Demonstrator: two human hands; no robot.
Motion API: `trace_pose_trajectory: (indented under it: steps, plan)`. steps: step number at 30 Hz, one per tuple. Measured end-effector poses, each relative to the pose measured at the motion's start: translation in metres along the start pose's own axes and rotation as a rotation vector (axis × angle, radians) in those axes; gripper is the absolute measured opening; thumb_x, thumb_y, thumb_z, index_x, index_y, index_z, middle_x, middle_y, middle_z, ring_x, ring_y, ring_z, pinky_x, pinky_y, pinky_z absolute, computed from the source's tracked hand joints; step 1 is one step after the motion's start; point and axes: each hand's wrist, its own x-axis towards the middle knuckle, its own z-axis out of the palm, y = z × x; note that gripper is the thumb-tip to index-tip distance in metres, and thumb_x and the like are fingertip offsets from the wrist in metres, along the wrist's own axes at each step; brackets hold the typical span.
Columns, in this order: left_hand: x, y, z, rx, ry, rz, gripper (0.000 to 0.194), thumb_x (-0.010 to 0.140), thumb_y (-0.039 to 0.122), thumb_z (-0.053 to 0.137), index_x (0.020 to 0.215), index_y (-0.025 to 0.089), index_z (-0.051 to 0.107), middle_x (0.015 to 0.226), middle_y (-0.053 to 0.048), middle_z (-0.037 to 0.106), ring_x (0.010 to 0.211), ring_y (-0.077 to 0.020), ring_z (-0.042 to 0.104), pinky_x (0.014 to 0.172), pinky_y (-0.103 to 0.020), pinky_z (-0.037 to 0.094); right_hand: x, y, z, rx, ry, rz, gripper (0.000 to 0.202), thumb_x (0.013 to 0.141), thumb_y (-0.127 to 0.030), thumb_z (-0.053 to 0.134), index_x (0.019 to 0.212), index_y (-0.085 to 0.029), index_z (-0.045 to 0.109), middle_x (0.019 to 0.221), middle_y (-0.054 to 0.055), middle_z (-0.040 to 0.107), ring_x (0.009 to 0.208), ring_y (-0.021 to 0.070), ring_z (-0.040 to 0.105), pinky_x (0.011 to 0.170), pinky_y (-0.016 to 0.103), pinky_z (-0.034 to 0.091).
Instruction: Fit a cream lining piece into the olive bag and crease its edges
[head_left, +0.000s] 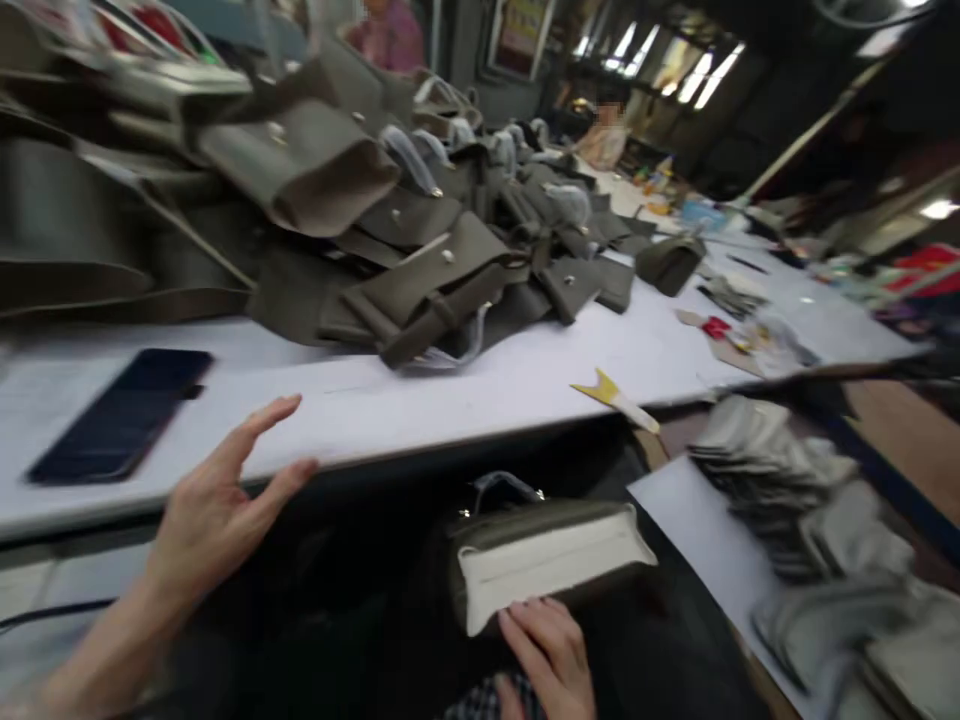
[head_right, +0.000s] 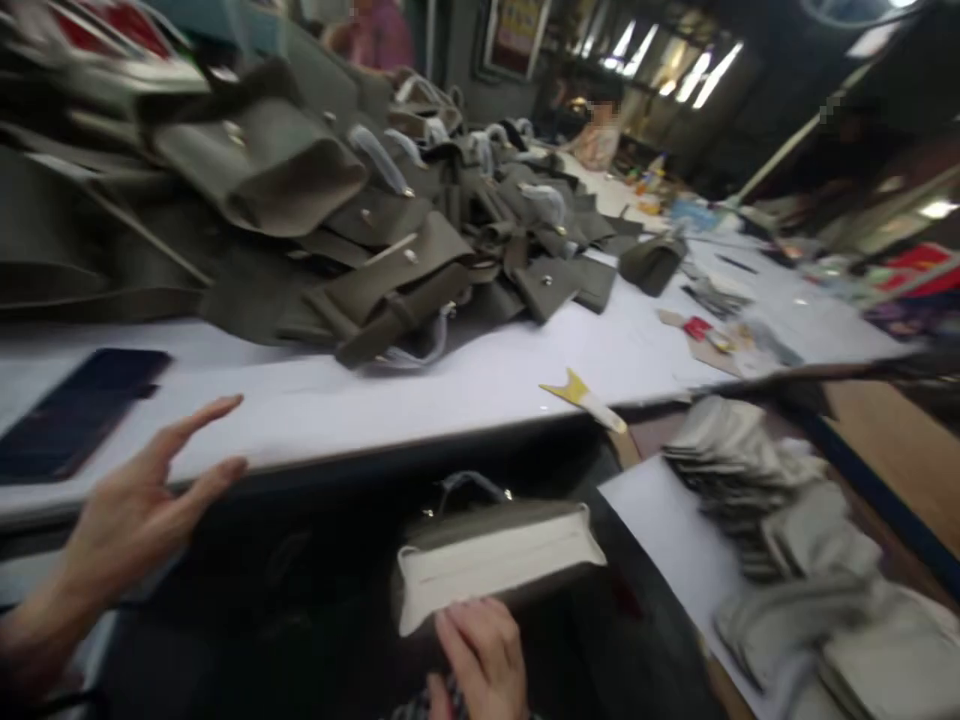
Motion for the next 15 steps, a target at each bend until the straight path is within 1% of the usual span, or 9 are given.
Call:
trace_pose_trajectory:
  steps: [2, 4, 5, 7, 9, 10, 12, 13, 15]
  plan:
    - [0.004, 0.034, 0.019, -0.177, -0.318, 0.054, 0.054, 0.085, 0.058, 0.052, 0.134, 0.036, 0.052, 0.135, 0.005, 0.059, 0.123, -0.0282, 0.056, 0.109, -0.047, 0.040, 0.005, 0.001, -0.014, 0.146, -0.066, 0.074, 0.043, 0.080, -0.018, 0.057, 0.122, -0.024, 0.063, 0.109, 0.007, 0.069, 0.106, 0.0268, 0.064, 0.092, 0.043, 0.057]
    - [0.007, 0.068, 0.039, -0.322, -0.585, 0.114, 0.049, 0.087, 0.055, 0.051, 0.131, 0.034, 0.055, 0.133, 0.003, 0.061, 0.122, -0.0286, 0.057, 0.107, -0.047, 0.042, 0.011, -0.003, -0.034, 0.285, -0.083, 0.190, 0.041, 0.080, -0.016, 0.059, 0.120, -0.025, 0.063, 0.112, 0.008, 0.069, 0.107, 0.0270, 0.063, 0.089, 0.043, 0.057]
    - [0.009, 0.084, 0.050, -0.376, -0.689, 0.142, 0.048, 0.087, 0.053, 0.050, 0.130, 0.033, 0.057, 0.134, 0.000, 0.061, 0.122, -0.0292, 0.057, 0.106, -0.047, 0.043, 0.012, -0.003, -0.044, 0.320, -0.061, 0.255, 0.039, 0.081, -0.014, 0.059, 0.118, -0.026, 0.064, 0.111, 0.007, 0.069, 0.105, 0.0259, 0.064, 0.087, 0.040, 0.058]
    - [0.015, 0.115, 0.071, -0.457, -0.845, 0.193, 0.047, 0.088, 0.052, 0.049, 0.129, 0.032, 0.058, 0.136, -0.002, 0.060, 0.124, -0.0296, 0.056, 0.107, -0.046, 0.042, 0.010, 0.003, -0.064, 0.326, 0.060, 0.432, 0.030, 0.084, -0.015, 0.058, 0.110, -0.027, 0.068, 0.108, 0.007, 0.069, 0.100, 0.0241, 0.065, 0.085, 0.037, 0.057]
    - [0.023, 0.143, 0.095, -0.525, -0.981, 0.245, 0.045, 0.092, 0.052, 0.044, 0.130, 0.032, 0.058, 0.137, -0.001, 0.059, 0.126, -0.0274, 0.054, 0.109, -0.044, 0.040, 0.004, 0.024, -0.075, 0.345, 0.268, 0.743, 0.017, 0.086, -0.025, 0.061, 0.099, -0.023, 0.072, 0.105, 0.008, 0.069, 0.096, 0.0236, 0.065, 0.086, 0.036, 0.055]
    - [0.027, 0.157, 0.109, -0.561, -1.045, 0.261, 0.045, 0.094, 0.052, 0.041, 0.131, 0.032, 0.056, 0.136, -0.001, 0.059, 0.126, -0.0260, 0.054, 0.110, -0.042, 0.039, 0.000, 0.039, -0.077, 0.396, 0.392, 0.944, 0.017, 0.085, -0.033, 0.064, 0.095, -0.022, 0.072, 0.104, 0.008, 0.069, 0.095, 0.0232, 0.064, 0.086, 0.035, 0.054]
    - [0.031, 0.184, 0.140, -0.635, -1.166, 0.273, 0.048, 0.096, 0.053, 0.036, 0.133, 0.030, 0.054, 0.135, -0.002, 0.060, 0.125, -0.0240, 0.054, 0.110, -0.040, 0.040, -0.006, 0.075, -0.069, 0.580, 0.582, 1.340, 0.031, 0.078, -0.047, 0.071, 0.091, -0.020, 0.070, 0.101, 0.007, 0.069, 0.092, 0.0212, 0.063, 0.081, 0.031, 0.054]
    - [0.032, 0.197, 0.157, -0.668, -1.215, 0.275, 0.051, 0.096, 0.054, 0.033, 0.134, 0.028, 0.053, 0.133, -0.003, 0.062, 0.123, -0.0237, 0.055, 0.109, -0.039, 0.040, -0.008, 0.092, -0.061, 0.661, 0.600, 1.457, 0.036, 0.075, -0.051, 0.072, 0.090, -0.019, 0.069, 0.098, 0.006, 0.069, 0.090, 0.0205, 0.064, 0.077, 0.029, 0.054]
    - [0.030, 0.222, 0.190, -0.701, -1.314, 0.301, 0.052, 0.096, 0.056, 0.032, 0.134, 0.027, 0.055, 0.129, -0.003, 0.064, 0.122, -0.0229, 0.057, 0.109, -0.038, 0.040, -0.010, 0.122, -0.040, 0.811, 0.540, 1.616, 0.039, 0.072, -0.055, 0.072, 0.080, -0.017, 0.067, 0.082, 0.007, 0.069, 0.075, 0.0205, 0.064, 0.065, 0.031, 0.054]
